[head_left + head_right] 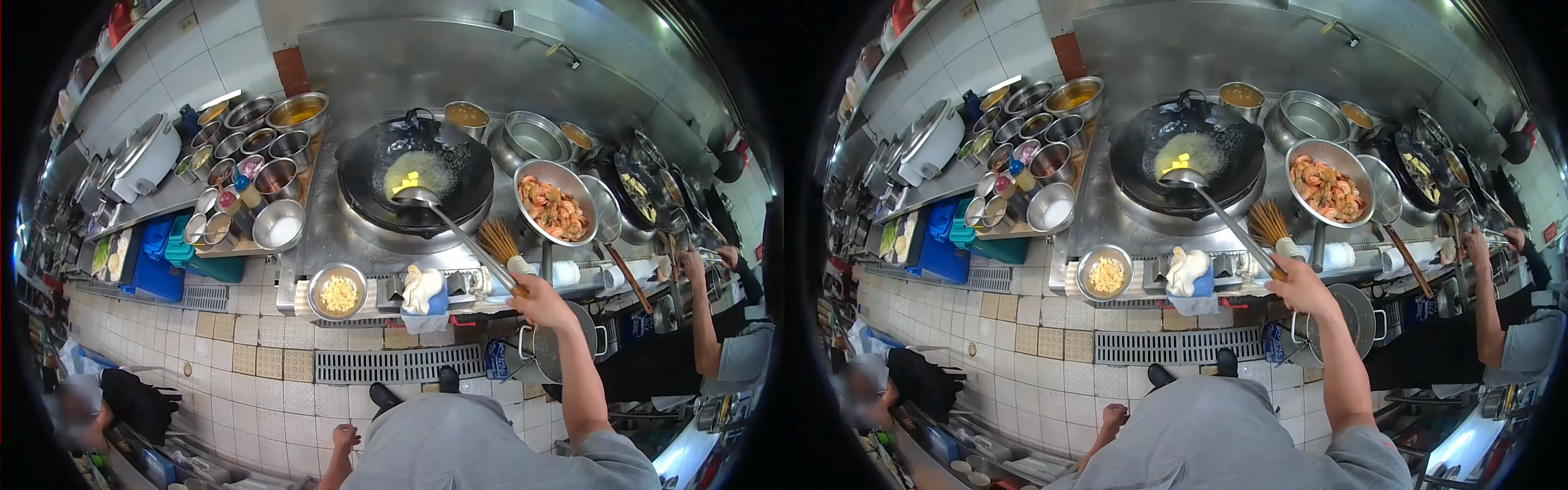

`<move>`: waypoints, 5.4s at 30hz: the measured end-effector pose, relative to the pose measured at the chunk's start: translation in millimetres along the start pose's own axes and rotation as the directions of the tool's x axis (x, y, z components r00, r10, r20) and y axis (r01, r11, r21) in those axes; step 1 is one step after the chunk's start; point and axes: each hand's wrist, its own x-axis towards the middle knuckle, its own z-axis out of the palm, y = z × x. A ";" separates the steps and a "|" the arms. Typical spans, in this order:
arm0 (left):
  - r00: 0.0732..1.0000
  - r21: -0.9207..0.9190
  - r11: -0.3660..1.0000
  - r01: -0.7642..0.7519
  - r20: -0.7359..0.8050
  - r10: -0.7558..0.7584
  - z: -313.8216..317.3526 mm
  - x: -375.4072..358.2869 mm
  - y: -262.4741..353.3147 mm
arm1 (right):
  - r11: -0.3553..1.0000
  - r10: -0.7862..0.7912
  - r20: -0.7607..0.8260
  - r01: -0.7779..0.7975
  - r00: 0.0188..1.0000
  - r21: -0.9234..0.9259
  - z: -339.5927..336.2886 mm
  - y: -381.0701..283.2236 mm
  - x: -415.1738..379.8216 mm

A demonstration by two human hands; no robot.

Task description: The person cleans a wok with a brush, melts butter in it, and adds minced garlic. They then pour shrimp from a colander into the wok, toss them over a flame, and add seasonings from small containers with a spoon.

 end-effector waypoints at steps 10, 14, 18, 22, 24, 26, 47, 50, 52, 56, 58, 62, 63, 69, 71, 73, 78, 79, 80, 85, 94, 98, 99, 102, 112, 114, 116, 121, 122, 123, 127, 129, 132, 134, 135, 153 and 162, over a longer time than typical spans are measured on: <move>0.996 0.015 1.000 0.017 -0.092 -0.015 31.9 -52.3 -4.9 | 0.922 -0.089 -0.122 0.129 0.988 0.366 32.9 27.2 174.4; 0.992 0.083 0.996 -0.028 -0.120 0.038 28.7 -63.1 -24.6 | 0.871 -0.051 -0.010 0.050 0.999 0.489 42.8 3.4 160.9; 0.992 0.192 0.981 -0.033 -0.109 0.055 31.3 -85.4 -15.0 | 0.810 -0.095 0.138 -0.004 0.986 0.586 46.4 -3.7 125.9; 0.991 0.213 0.976 -0.035 -0.116 0.061 32.7 -99.8 -10.5 | 0.725 -0.091 0.260 -0.115 0.961 0.679 36.0 -4.6 74.8; 0.991 0.173 0.984 -0.038 -0.122 0.060 35.1 -99.4 -6.1 | 0.671 -0.081 0.296 -0.168 0.952 0.722 23.9 8.6 66.9; 0.987 0.168 0.985 -0.044 -0.148 0.070 39.0 -97.3 -2.0 | 0.672 -0.017 0.231 -0.160 0.973 0.723 11.2 20.5 66.5; 0.994 0.119 0.992 -0.046 -0.094 0.058 36.5 -68.7 13.4 | 0.898 -0.055 0.193 -0.036 0.980 0.439 -3.5 20.2 34.0; 0.994 0.122 0.992 -0.044 -0.092 0.055 37.1 -71.4 13.5 | 0.923 -0.054 0.205 -0.029 0.977 0.383 -10.2 25.9 45.7; 0.995 0.157 0.986 -0.048 -0.082 0.062 37.3 -73.4 10.6 | 0.939 -0.065 0.166 0.004 0.984 0.345 -10.5 34.1 74.5; 0.985 0.218 0.973 -0.074 -0.135 0.105 39.6 -90.9 6.2 | 0.926 -0.132 -0.006 0.125 0.991 0.356 -5.3 29.8 118.2; 0.984 0.234 0.969 -0.083 -0.137 0.117 37.5 -98.4 3.2 | 0.889 -0.142 -0.148 0.192 0.979 0.416 -4.1 26.3 131.3; 0.976 0.408 0.905 -0.121 -0.115 0.183 28.8 -92.6 -22.6 | 0.847 -0.084 -0.190 0.171 0.978 0.503 4.5 27.9 163.7; 0.976 0.407 0.906 -0.120 -0.119 0.183 28.7 -90.8 -27.5 | 0.836 -0.059 -0.184 0.149 0.981 0.529 8.8 25.4 166.2; 0.981 0.279 0.956 -0.087 -0.140 0.130 34.2 -97.8 -15.6 | 0.615 -0.014 0.070 -0.047 0.997 0.787 41.6 9.7 174.1; 0.985 0.333 0.942 -0.037 -0.146 0.090 38.7 -102.5 0.4 | 0.508 -0.046 0.211 -0.159 0.976 0.846 42.3 0.2 167.2; 0.985 0.246 0.969 -0.021 -0.161 0.063 38.8 -96.1 4.0 | 0.510 -0.079 0.254 -0.180 0.964 0.841 42.7 -2.8 152.3; 0.987 -0.024 1.000 0.006 -0.159 -0.010 38.5 -82.2 -1.2 | 0.620 -0.147 0.327 -0.171 0.933 0.766 42.8 -3.6 105.0; 0.986 0.071 0.997 -0.014 -0.167 0.025 39.6 -87.1 1.2 | 0.587 -0.133 0.350 -0.211 0.927 0.782 41.1 2.1 100.9; 0.984 0.165 0.986 -0.035 -0.169 0.063 41.3 -90.3 5.1 | 0.587 -0.132 0.345 -0.208 0.929 0.783 36.9 5.1 98.7; 0.986 0.312 0.947 -0.074 -0.122 0.117 35.2 -86.0 -6.0 | 0.831 -0.097 0.223 -0.045 0.970 0.555 27.0 6.1 73.5; 0.985 0.331 0.937 -0.114 -0.085 0.150 38.1 -77.9 20.2 | 0.999 0.023 0.088 -0.027 0.996 0.043 -40.7 3.4 -22.2; 0.991 0.341 0.938 -0.055 -0.098 0.093 43.5 -70.4 33.3 | 0.970 -0.143 -0.020 0.136 0.989 -0.203 -45.3 16.0 -15.9; 0.991 0.346 0.937 -0.058 -0.097 0.097 44.2 -69.0 36.8 | 0.958 -0.179 -0.048 0.163 0.983 -0.237 -45.8 17.3 -8.3; 0.994 0.320 0.946 -0.054 -0.069 0.080 44.3 -63.1 39.8 | 0.912 -0.293 -0.092 0.249 0.952 -0.327 -37.8 37.2 45.0; 0.995 0.143 0.989 -0.035 -0.083 0.047 34.9 -66.6 20.3 | 0.915 -0.084 -0.102 0.117 0.991 0.386 7.9 31.0 148.3; 0.993 0.213 0.976 -0.041 -0.101 0.064 36.0 -80.8 20.3 | 0.862 -0.060 -0.069 0.086 0.996 0.500 21.1 27.5 157.2; 0.997 0.283 0.959 -0.014 -0.065 0.033 37.7 -91.3 19.6 | 0.828 -0.031 -0.057 0.058 0.998 0.557 35.5 22.6 157.2; 0.997 0.339 0.941 0.003 -0.071 0.022 38.0 -89.8 9.2 | 0.721 -0.078 0.178 -0.068 0.981 0.690 42.7 2.8 127.1; 0.996 0.330 0.944 -0.011 -0.077 0.039 41.0 -93.2 15.4 | 0.724 -0.089 0.205 -0.078 0.975 0.685 43.1 0.2 117.9; 0.995 0.321 0.947 -0.027 -0.082 0.056 42.9 -93.6 17.8 | 0.718 -0.104 0.257 -0.106 0.961 0.688 40.1 -2.0 111.0; 0.991 0.280 0.956 -0.082 -0.078 0.107 46.1 -85.8 24.8 | 0.651 -0.104 0.332 -0.188 0.937 0.735 31.7 4.1 100.9; 0.990 0.261 0.963 -0.073 -0.096 0.101 47.1 -81.3 25.9 | 0.635 -0.042 0.323 -0.224 0.945 0.739 19.6 0.9 98.7; 0.993 0.238 0.971 -0.015 -0.107 0.042 47.7 -80.7 28.7 | 0.743 -0.032 0.179 -0.096 0.983 0.662 7.4 4.9 112.9; 0.992 0.258 0.965 -0.035 -0.104 0.064 46.6 -85.2 29.4 | 0.792 -0.028 0.110 -0.045 0.994 0.609 1.2 4.2 115.4; 0.991 0.281 0.958 -0.050 -0.102 0.082 45.8 -86.2 27.8 | 0.827 -0.045 0.042 0.014 0.998 0.562 -3.5 6.6 116.4; 0.995 0.230 0.969 -0.089 -0.032 0.098 44.3 -57.3 43.2 | 0.972 0.016 0.144 -0.049 0.989 0.231 -42.8 18.4 -6.2; 0.996 0.228 0.971 -0.067 -0.035 0.077 40.7 -63.4 35.1 | 0.943 -0.109 0.028 0.095 0.994 0.320 -15.6 19.2 127.9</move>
